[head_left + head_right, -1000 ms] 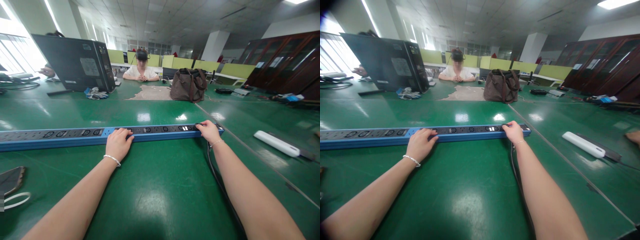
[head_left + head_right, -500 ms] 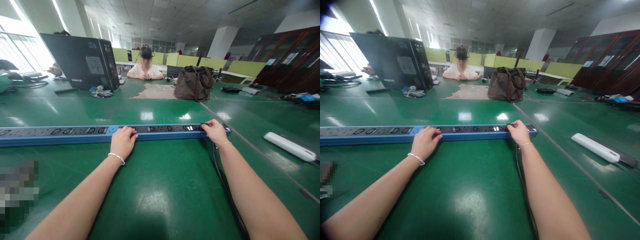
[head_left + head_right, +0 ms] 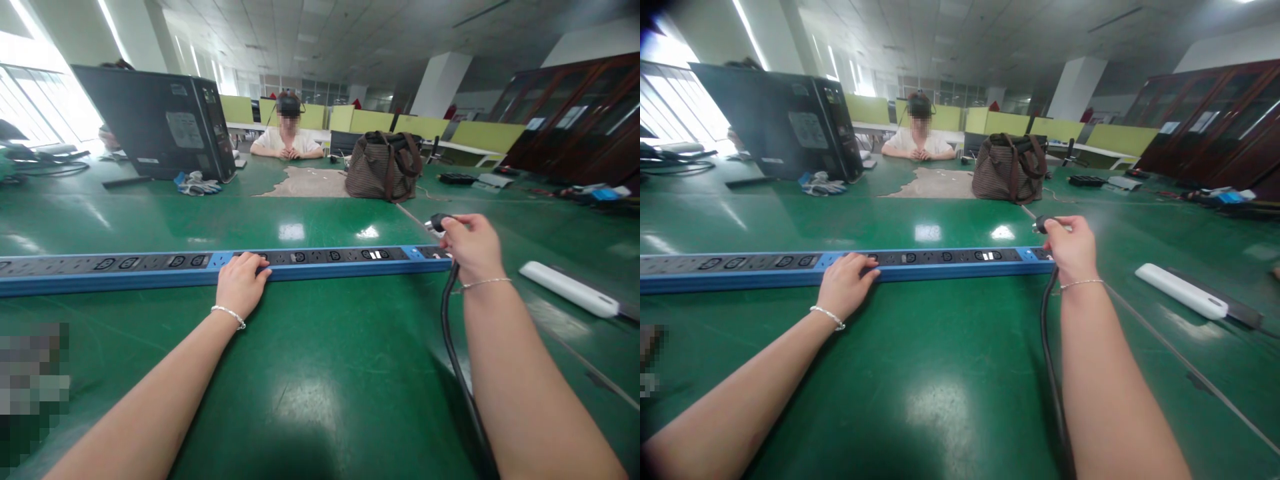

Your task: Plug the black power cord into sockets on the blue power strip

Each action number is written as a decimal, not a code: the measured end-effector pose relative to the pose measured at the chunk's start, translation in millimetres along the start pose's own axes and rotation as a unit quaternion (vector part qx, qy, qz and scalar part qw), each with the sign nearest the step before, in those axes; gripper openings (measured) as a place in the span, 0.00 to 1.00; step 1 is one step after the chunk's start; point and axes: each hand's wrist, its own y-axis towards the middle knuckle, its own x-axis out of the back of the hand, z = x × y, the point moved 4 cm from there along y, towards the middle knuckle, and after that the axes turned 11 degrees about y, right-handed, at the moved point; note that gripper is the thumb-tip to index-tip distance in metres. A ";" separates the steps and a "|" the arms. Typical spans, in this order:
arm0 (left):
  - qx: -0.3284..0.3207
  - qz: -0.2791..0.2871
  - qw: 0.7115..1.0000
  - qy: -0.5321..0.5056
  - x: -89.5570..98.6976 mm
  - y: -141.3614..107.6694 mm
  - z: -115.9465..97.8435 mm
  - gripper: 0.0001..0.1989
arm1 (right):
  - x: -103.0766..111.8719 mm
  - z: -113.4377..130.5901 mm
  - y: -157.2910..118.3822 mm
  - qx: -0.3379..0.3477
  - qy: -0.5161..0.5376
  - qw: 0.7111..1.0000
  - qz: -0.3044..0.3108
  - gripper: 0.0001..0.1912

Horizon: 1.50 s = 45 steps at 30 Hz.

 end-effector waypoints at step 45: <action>-0.008 -0.018 1.000 0.005 -1.8 -0.7 1.8 0.10 | -16.2 -51.3 3.1 -0.092 -0.250 0.958 0.109 0.16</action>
